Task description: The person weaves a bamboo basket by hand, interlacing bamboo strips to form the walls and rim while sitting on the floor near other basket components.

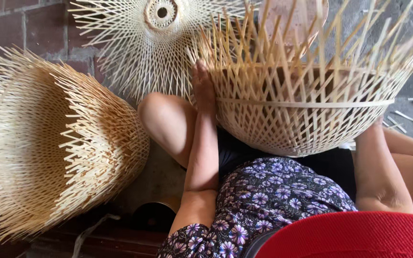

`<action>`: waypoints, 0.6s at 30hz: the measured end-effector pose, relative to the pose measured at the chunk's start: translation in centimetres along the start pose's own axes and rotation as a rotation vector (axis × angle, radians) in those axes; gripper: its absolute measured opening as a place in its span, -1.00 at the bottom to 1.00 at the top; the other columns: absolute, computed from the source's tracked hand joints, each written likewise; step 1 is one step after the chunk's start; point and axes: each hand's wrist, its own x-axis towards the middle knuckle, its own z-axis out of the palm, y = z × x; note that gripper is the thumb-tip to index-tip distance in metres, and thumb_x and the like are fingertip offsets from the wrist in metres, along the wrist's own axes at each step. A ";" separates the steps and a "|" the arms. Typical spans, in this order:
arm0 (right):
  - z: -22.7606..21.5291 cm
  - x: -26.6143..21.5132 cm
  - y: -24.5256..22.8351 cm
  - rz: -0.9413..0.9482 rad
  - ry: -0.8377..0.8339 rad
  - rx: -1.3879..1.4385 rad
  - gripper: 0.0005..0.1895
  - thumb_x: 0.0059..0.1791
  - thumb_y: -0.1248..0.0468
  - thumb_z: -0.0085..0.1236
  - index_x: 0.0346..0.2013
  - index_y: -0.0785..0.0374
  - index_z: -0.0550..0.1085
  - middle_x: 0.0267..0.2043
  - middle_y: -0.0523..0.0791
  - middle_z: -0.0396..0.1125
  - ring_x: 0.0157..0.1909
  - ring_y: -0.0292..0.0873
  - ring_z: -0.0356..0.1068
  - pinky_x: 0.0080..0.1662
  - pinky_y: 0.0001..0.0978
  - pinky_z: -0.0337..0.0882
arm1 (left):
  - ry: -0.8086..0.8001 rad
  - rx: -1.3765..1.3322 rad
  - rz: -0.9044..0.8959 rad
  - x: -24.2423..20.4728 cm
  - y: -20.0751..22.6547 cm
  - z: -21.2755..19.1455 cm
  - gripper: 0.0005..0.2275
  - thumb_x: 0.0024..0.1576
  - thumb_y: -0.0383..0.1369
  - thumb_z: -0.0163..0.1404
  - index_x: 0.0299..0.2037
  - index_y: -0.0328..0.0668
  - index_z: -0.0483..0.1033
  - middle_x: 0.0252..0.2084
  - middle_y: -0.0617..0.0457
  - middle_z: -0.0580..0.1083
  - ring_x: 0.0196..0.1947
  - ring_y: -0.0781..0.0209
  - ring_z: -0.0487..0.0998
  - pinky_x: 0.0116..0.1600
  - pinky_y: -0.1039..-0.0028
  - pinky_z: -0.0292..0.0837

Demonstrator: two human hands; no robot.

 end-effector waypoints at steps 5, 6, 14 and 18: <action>-1.0 -0.2 -0.3 -0.005 0.015 -0.054 -0.55 0.26 0.03 0.00 0.32 0.26 0.42 0.10 -0.03 0.36 0.11 -0.08 0.35 0.20 -0.21 0.33 | 0.147 -0.157 0.377 -2.2 0.1 0.9 -0.41 0.40 0.00 -0.38 0.49 -0.30 0.04 0.56 -0.30 0.03 0.56 -0.20 0.08 0.57 0.08 0.02; -0.9 0.1 -0.4 -0.011 0.020 -0.053 -0.56 0.26 0.03 0.01 0.31 0.25 0.43 0.09 -0.03 0.36 0.10 -0.08 0.35 0.19 -0.22 0.33 | 0.214 -0.103 0.442 -2.7 0.8 0.7 -0.44 0.43 -0.06 -0.38 0.51 -0.29 0.02 0.59 -0.30 -0.04 0.59 -0.20 -0.02 0.60 0.07 -0.10; -3.6 -4.0 -1.6 -0.110 0.105 -0.061 -0.65 0.23 0.08 0.12 0.23 0.21 0.49 -0.04 -0.06 0.39 0.00 -0.12 0.35 0.11 -0.24 0.30 | 0.389 -0.012 1.056 -9.6 7.5 -0.4 -0.76 0.45 -0.34 -0.12 0.29 -0.04 0.29 0.42 -0.10 0.15 0.42 0.04 0.13 0.51 0.29 0.08; -4.6 -6.4 -4.9 -0.287 0.159 -0.179 -0.69 0.22 0.11 0.18 0.19 0.18 0.52 -0.11 -0.07 0.40 -0.06 -0.14 0.35 0.08 -0.26 0.28 | 0.171 -0.083 1.242 -13.2 9.8 0.1 -0.87 0.38 -0.31 0.10 0.05 0.05 0.43 -0.07 0.21 0.46 -0.05 0.34 0.45 0.08 0.51 0.35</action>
